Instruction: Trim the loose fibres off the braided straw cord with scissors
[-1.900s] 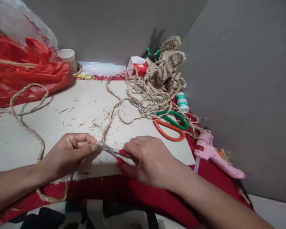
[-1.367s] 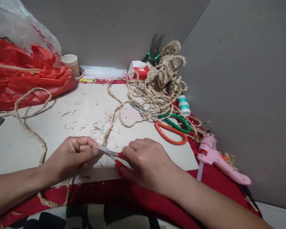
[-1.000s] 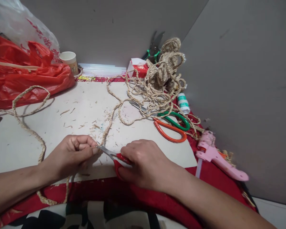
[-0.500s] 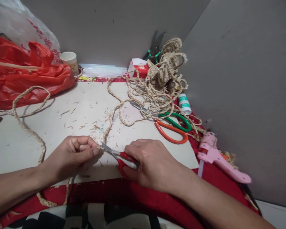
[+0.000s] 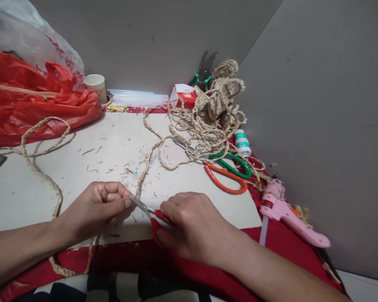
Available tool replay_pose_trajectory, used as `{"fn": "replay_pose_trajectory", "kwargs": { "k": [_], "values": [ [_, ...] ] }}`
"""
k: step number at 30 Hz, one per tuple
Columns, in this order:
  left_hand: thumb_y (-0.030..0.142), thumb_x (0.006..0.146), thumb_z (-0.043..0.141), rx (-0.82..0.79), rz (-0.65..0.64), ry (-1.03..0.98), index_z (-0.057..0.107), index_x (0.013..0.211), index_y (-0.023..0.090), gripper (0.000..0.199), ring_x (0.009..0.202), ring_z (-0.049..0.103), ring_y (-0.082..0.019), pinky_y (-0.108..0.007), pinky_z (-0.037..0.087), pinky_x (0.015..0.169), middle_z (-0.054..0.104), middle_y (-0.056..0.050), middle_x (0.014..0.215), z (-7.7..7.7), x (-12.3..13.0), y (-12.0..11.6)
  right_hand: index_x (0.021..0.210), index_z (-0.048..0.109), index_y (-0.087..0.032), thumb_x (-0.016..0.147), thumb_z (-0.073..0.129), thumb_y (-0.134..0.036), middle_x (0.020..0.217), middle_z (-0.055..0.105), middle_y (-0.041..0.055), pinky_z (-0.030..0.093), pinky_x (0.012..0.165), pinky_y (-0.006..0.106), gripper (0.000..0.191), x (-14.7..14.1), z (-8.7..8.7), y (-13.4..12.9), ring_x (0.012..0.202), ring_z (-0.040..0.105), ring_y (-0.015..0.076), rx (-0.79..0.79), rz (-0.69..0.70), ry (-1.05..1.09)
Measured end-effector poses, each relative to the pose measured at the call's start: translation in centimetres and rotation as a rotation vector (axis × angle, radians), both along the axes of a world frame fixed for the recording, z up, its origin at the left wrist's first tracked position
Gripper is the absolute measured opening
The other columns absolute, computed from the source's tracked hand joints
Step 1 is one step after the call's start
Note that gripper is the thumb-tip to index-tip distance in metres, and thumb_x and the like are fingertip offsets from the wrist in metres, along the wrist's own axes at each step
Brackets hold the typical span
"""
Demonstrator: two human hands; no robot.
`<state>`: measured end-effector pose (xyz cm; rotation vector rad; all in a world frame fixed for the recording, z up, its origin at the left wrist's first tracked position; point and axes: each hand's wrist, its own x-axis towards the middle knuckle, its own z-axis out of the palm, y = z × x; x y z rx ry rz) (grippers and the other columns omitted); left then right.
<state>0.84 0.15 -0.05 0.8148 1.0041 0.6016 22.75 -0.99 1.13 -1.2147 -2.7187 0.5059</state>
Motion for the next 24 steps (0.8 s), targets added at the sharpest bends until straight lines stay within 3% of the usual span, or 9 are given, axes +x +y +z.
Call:
{"fn": "replay_pose_trajectory", "kwargs": {
  "k": [13, 19, 24],
  "values": [
    [0.027, 0.075, 0.063, 0.040, 0.050, 0.088, 0.057, 0.068, 0.015, 0.015, 0.036, 0.035, -0.005, -0.016, 0.027, 0.041, 0.048, 0.006, 0.038, 0.0, -0.2, -0.1, 0.057, 0.028, -0.020, 0.066, 0.050, -0.012, 0.052, 0.029, -0.0072, 0.018, 0.050, 0.023, 0.024, -0.5, -1.6, -0.4, 0.050, 0.022, 0.0082, -0.072, -0.039, 0.161],
    [0.030, 0.074, 0.065, 0.096, 0.070, 0.024, 0.056, 0.069, 0.015, 0.018, 0.035, 0.033, -0.005, -0.018, 0.031, 0.042, 0.048, 0.007, 0.037, -0.4, -0.2, -0.1, 0.058, 0.027, -0.020, 0.071, 0.052, -0.013, 0.054, 0.033, -0.0070, 0.022, 0.050, 0.021, 0.028, -0.8, -1.0, -0.1, 0.051, 0.027, 0.0074, -0.279, -0.047, 0.126],
    [0.031, 0.071, 0.068, 0.108, 0.091, 0.024, 0.055, 0.068, 0.015, 0.021, 0.035, 0.034, -0.005, -0.017, 0.030, 0.042, 0.047, 0.007, 0.037, -0.2, -0.1, -0.2, 0.058, 0.030, -0.019, 0.072, 0.055, -0.015, 0.056, 0.036, -0.0063, 0.024, 0.052, 0.022, 0.029, -1.1, -0.8, -0.1, 0.053, 0.032, 0.0079, -0.284, -0.084, 0.154]
  ]
}}
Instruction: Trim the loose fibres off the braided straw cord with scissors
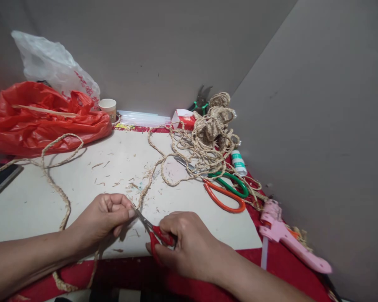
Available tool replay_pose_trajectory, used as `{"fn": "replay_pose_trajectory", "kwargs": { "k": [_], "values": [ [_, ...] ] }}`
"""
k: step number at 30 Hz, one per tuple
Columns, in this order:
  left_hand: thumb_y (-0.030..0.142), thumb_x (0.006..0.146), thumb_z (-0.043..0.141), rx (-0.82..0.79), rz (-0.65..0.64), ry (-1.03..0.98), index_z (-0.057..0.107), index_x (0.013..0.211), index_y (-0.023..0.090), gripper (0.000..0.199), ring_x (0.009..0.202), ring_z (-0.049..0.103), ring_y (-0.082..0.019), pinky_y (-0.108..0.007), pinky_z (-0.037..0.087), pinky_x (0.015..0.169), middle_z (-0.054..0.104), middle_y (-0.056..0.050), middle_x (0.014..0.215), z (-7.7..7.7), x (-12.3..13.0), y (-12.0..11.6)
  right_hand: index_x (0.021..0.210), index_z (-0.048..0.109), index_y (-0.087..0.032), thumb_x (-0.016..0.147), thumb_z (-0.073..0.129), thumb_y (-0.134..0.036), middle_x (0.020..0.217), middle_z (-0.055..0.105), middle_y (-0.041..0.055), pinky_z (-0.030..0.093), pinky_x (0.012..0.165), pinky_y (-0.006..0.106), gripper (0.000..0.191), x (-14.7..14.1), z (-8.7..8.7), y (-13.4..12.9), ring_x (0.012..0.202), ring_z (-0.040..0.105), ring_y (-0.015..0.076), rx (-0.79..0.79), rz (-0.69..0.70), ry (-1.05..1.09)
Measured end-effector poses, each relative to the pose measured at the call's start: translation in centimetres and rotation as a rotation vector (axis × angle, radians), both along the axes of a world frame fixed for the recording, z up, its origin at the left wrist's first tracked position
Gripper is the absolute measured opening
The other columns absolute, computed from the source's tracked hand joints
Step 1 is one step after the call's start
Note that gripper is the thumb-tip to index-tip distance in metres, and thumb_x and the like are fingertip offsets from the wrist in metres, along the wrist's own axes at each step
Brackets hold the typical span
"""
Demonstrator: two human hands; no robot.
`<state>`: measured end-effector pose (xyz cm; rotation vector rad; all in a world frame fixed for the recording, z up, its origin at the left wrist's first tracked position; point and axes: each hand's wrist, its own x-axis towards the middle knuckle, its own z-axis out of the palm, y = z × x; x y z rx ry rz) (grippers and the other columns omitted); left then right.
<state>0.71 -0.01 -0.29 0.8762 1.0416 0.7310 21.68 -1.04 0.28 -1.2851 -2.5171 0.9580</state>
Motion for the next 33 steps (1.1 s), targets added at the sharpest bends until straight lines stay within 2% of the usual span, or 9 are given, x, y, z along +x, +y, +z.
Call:
{"fn": "replay_pose_trajectory", "kwargs": {
  "k": [6, 13, 21, 28, 33],
  "values": [
    [0.031, 0.071, 0.068, -0.014, 0.005, -0.031, 0.054, 0.069, 0.016, 0.022, 0.034, 0.033, -0.004, -0.017, 0.030, 0.041, 0.047, 0.008, 0.037, 0.08, 0.04, -0.08, 0.056, 0.026, -0.020, 0.070, 0.052, -0.012, 0.055, 0.033, -0.0060, 0.025, 0.051, 0.023, 0.031, 0.18, 0.07, 0.12, 0.052, 0.033, 0.0082, -0.093, -0.071, 0.086],
    [0.031, 0.070, 0.069, -0.031, 0.025, -0.018, 0.054, 0.069, 0.015, 0.022, 0.034, 0.033, -0.005, -0.017, 0.027, 0.040, 0.048, 0.007, 0.036, 0.37, 0.13, -0.31, 0.055, 0.023, -0.020, 0.068, 0.053, -0.011, 0.053, 0.026, -0.0067, 0.024, 0.049, 0.023, 0.034, 0.09, 0.35, 0.06, 0.051, 0.028, 0.0077, -0.181, -0.127, 0.203],
    [0.033, 0.074, 0.066, -0.038, 0.002, -0.008, 0.055, 0.071, 0.016, 0.021, 0.030, 0.027, -0.004, -0.019, 0.021, 0.037, 0.048, 0.008, 0.036, 0.06, -0.07, -0.16, 0.054, 0.029, -0.020, 0.068, 0.049, -0.010, 0.052, 0.032, -0.0056, 0.025, 0.048, 0.023, 0.027, 0.24, -0.10, -0.19, 0.051, 0.030, 0.0076, -0.320, -0.174, 0.315],
    [0.033, 0.076, 0.065, -0.038, -0.007, -0.006, 0.055, 0.072, 0.015, 0.020, 0.030, 0.026, -0.003, -0.018, 0.017, 0.035, 0.047, 0.008, 0.037, 0.12, -0.23, 0.08, 0.055, 0.021, -0.021, 0.069, 0.053, -0.012, 0.053, 0.027, -0.0064, 0.022, 0.048, 0.023, 0.036, 0.04, -0.24, 0.32, 0.051, 0.026, 0.0074, -0.263, -0.154, 0.327],
    [0.030, 0.081, 0.061, -0.026, 0.000, -0.085, 0.055, 0.075, 0.016, 0.016, 0.031, 0.029, -0.004, -0.018, 0.019, 0.035, 0.051, 0.007, 0.041, -0.25, -0.24, 0.31, 0.053, 0.031, -0.019, 0.076, 0.059, -0.027, 0.055, 0.035, -0.0037, 0.028, 0.050, 0.024, 0.036, 0.24, 0.29, 0.68, 0.053, 0.034, 0.0094, -0.211, -0.177, 0.352]
  ]
}}
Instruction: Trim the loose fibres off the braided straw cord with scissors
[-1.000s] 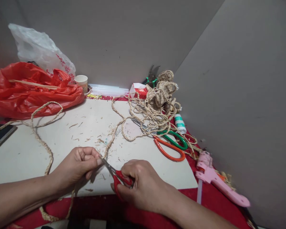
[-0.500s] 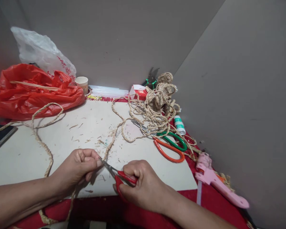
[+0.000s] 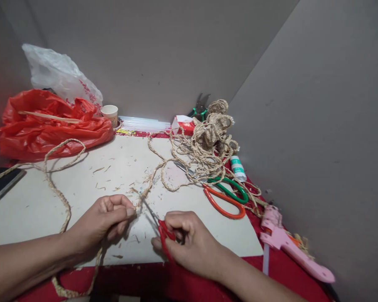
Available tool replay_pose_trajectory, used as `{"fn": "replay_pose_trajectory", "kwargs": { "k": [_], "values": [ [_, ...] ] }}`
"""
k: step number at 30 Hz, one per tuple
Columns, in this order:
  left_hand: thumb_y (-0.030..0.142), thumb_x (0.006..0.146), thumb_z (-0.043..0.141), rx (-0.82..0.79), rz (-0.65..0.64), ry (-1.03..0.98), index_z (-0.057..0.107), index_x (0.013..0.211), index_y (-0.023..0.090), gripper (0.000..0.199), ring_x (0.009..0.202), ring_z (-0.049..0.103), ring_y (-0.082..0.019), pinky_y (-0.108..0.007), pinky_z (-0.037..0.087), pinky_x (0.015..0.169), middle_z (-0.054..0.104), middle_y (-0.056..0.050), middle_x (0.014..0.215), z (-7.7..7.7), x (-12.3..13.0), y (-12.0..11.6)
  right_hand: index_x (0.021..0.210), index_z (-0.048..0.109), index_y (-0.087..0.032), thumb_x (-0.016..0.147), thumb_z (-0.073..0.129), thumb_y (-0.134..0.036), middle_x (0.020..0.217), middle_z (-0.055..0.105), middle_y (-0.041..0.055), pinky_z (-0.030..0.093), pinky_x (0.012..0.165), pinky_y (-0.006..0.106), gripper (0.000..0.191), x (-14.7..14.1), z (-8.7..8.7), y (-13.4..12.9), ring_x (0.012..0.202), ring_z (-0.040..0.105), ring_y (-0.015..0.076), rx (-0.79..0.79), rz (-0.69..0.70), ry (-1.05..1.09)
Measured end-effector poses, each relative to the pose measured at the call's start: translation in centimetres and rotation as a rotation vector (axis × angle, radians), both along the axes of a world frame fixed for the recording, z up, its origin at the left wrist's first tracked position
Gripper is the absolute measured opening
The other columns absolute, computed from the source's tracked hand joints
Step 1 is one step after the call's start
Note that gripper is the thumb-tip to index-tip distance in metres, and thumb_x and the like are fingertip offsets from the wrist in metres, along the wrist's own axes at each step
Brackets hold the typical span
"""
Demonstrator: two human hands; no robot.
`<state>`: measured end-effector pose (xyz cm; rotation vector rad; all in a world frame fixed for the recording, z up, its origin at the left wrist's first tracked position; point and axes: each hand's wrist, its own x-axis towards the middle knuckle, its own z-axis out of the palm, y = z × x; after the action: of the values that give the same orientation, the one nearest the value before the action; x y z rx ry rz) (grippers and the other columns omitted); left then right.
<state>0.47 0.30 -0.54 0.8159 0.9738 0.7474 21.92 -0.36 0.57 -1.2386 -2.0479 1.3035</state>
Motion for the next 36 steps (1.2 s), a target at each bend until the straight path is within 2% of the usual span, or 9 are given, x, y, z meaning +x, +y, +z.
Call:
{"fn": "replay_pose_trajectory", "kwargs": {
  "k": [3, 7, 10, 16, 19, 22, 24, 29, 36],
  "values": [
    [0.027, 0.080, 0.060, -0.021, -0.003, -0.056, 0.053, 0.076, 0.017, 0.013, 0.031, 0.024, -0.003, -0.018, 0.015, 0.033, 0.053, 0.006, 0.045, 0.1, 0.0, 0.2, 0.059, 0.048, -0.017, 0.079, 0.060, -0.039, 0.063, 0.050, 0.0015, 0.035, 0.055, 0.025, 0.032, 0.3, 0.1, 0.1, 0.060, 0.045, 0.0129, -0.033, -0.045, 0.058],
    [0.029, 0.078, 0.063, -0.043, -0.013, -0.084, 0.054, 0.080, 0.016, 0.015, 0.034, 0.013, -0.002, -0.018, 0.006, 0.035, 0.038, 0.011, 0.041, 0.3, 0.0, 0.3, 0.078, 0.067, -0.013, 0.080, 0.062, -0.047, 0.073, 0.060, 0.0057, 0.041, 0.064, 0.026, 0.035, 0.4, -0.9, 0.3, 0.067, 0.052, 0.0147, -0.172, -0.066, 0.198],
    [0.036, 0.077, 0.065, 0.003, 0.003, -0.080, 0.056, 0.079, 0.015, 0.022, 0.035, 0.011, -0.003, -0.018, 0.006, 0.035, 0.028, 0.013, 0.039, 0.2, -0.1, 0.2, 0.089, 0.071, -0.010, 0.082, 0.059, -0.053, 0.071, 0.063, 0.0068, 0.042, 0.060, 0.025, 0.045, -0.2, -1.6, 0.2, 0.060, 0.053, 0.0127, -0.359, -0.116, 0.361],
    [0.043, 0.071, 0.069, 0.130, 0.019, -0.041, 0.055, 0.077, 0.017, 0.030, 0.030, 0.015, -0.004, -0.021, 0.009, 0.033, 0.034, 0.012, 0.033, -0.1, -0.2, 0.0, 0.090, 0.069, -0.013, 0.075, 0.069, -0.050, 0.091, 0.069, 0.0096, 0.051, 0.073, 0.030, 0.040, -3.6, -1.1, 0.8, 0.083, 0.066, 0.0197, -0.729, -0.329, 0.809],
    [0.036, 0.069, 0.066, 0.173, 0.026, -0.034, 0.052, 0.069, 0.018, 0.023, 0.030, 0.015, -0.004, -0.020, 0.010, 0.034, 0.032, 0.012, 0.034, -0.5, -0.3, 0.1, 0.085, 0.066, -0.014, 0.079, 0.067, -0.043, 0.086, 0.070, 0.0093, 0.053, 0.074, 0.033, 0.029, -5.6, -0.8, 2.6, 0.076, 0.067, 0.0185, -0.705, -0.510, 1.019],
    [0.032, 0.068, 0.060, 0.229, 0.042, -0.011, 0.051, 0.067, 0.019, 0.016, 0.030, 0.018, -0.005, -0.020, 0.013, 0.034, 0.033, 0.012, 0.035, -1.1, -0.3, 0.5, 0.083, 0.062, -0.014, 0.084, 0.060, -0.039, 0.076, 0.069, 0.0086, 0.053, 0.060, 0.029, 0.025, -7.4, -1.0, 4.5, 0.061, 0.064, 0.0155, -0.707, -0.636, 1.152],
    [0.029, 0.066, 0.058, 0.268, 0.046, 0.014, 0.050, 0.065, 0.019, 0.013, 0.030, 0.020, -0.005, -0.021, 0.016, 0.034, 0.037, 0.010, 0.038, -1.5, -0.1, 0.8, 0.083, 0.060, -0.014, 0.086, 0.057, -0.039, 0.067, 0.065, 0.0046, 0.049, 0.049, 0.022, 0.025, -8.3, -1.3, 5.1, 0.049, 0.057, 0.0106, -0.702, -0.620, 1.195],
    [0.027, 0.061, 0.058, 0.389, -0.007, 0.123, 0.050, 0.055, 0.018, 0.014, 0.033, 0.030, -0.006, -0.023, 0.017, 0.039, 0.044, 0.005, 0.038, -2.1, 0.4, 0.9, 0.080, 0.058, -0.014, 0.082, 0.060, -0.045, 0.049, 0.049, -0.0058, 0.017, 0.029, 0.011, 0.031, -9.1, -1.5, 4.7, 0.030, 0.028, 0.0009, -0.683, -0.574, 1.243],
    [0.032, 0.070, 0.058, 0.586, -0.033, 0.232, 0.043, 0.055, 0.018, 0.024, 0.045, 0.034, -0.008, -0.024, 0.025, 0.048, 0.041, 0.005, 0.046, -2.1, 0.2, 0.7, 0.079, 0.056, -0.014, 0.074, 0.068, -0.048, 0.045, 0.040, -0.0103, 0.012, 0.030, 0.011, 0.036, -9.1, -1.8, 5.3, 0.029, 0.021, -0.0005, -0.609, -0.583, 1.278]
  ]
}}
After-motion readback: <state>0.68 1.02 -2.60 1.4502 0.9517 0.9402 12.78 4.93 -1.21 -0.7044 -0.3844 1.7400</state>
